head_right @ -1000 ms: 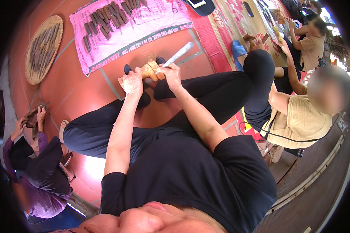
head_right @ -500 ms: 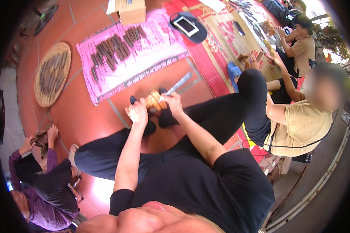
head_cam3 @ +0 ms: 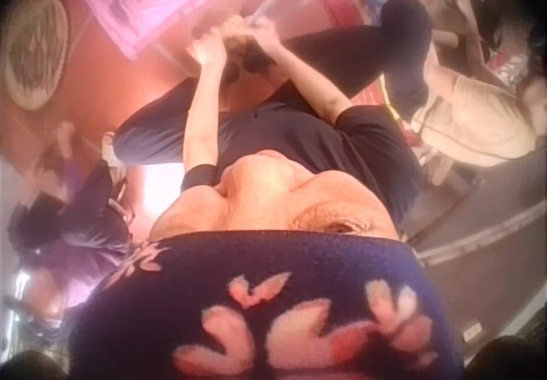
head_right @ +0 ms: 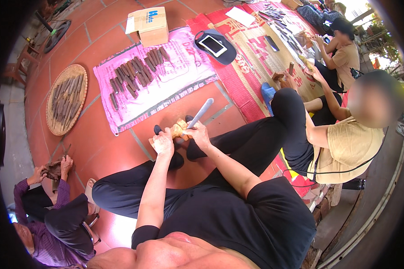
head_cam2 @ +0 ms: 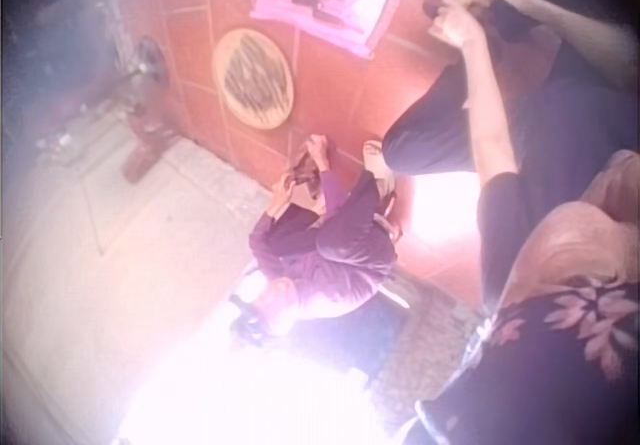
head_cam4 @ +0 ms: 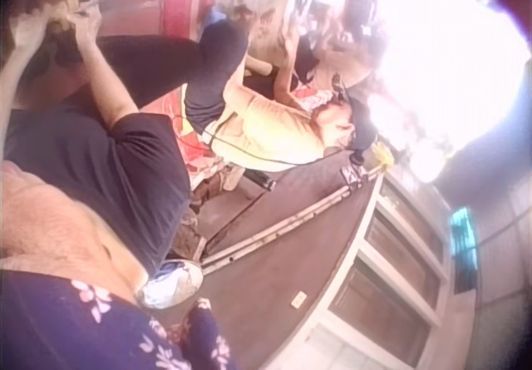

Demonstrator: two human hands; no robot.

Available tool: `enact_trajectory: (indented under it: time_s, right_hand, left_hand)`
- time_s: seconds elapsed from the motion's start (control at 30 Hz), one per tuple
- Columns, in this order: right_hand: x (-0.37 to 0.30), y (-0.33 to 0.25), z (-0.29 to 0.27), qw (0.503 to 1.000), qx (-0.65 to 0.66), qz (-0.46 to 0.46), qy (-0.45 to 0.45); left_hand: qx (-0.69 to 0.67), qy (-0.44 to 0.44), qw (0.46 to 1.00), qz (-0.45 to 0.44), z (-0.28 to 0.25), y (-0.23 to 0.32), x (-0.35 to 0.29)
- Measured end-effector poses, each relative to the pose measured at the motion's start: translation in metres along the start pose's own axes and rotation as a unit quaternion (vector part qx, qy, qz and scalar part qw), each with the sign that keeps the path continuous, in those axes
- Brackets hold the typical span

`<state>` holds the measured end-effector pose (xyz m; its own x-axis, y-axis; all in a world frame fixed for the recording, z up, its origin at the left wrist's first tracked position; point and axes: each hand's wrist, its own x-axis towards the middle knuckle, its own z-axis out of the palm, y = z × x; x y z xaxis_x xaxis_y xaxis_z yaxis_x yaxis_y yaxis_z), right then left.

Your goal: The person is sitting on the floor and carving a piece of wood using a knife. They hold the wood with their left hand and carefully shape it with the knife in their right hand.

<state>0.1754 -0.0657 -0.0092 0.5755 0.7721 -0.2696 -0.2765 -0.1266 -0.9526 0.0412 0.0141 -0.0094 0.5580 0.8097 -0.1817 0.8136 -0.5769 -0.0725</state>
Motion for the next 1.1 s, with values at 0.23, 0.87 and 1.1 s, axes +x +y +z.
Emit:
enact_trajectory:
  time_s: [0.23, 0.87, 1.1]
  right_hand:
    - [0.003, -0.001, -0.010, 0.997, -0.012, 0.067, 0.023]
    - [-0.005, 0.005, 0.000, 0.995, -0.079, -0.062, -0.023]
    - [-0.002, 0.003, -0.014, 0.986, 0.114, 0.105, 0.058]
  left_hand:
    - [-0.003, 0.018, 1.000, 0.003, 0.007, -0.001, 0.000]
    - [-0.036, 0.005, 0.999, 0.008, 0.016, -0.001, 0.006]
    - [-0.057, 0.002, 0.998, -0.014, 0.009, -0.003, 0.002]
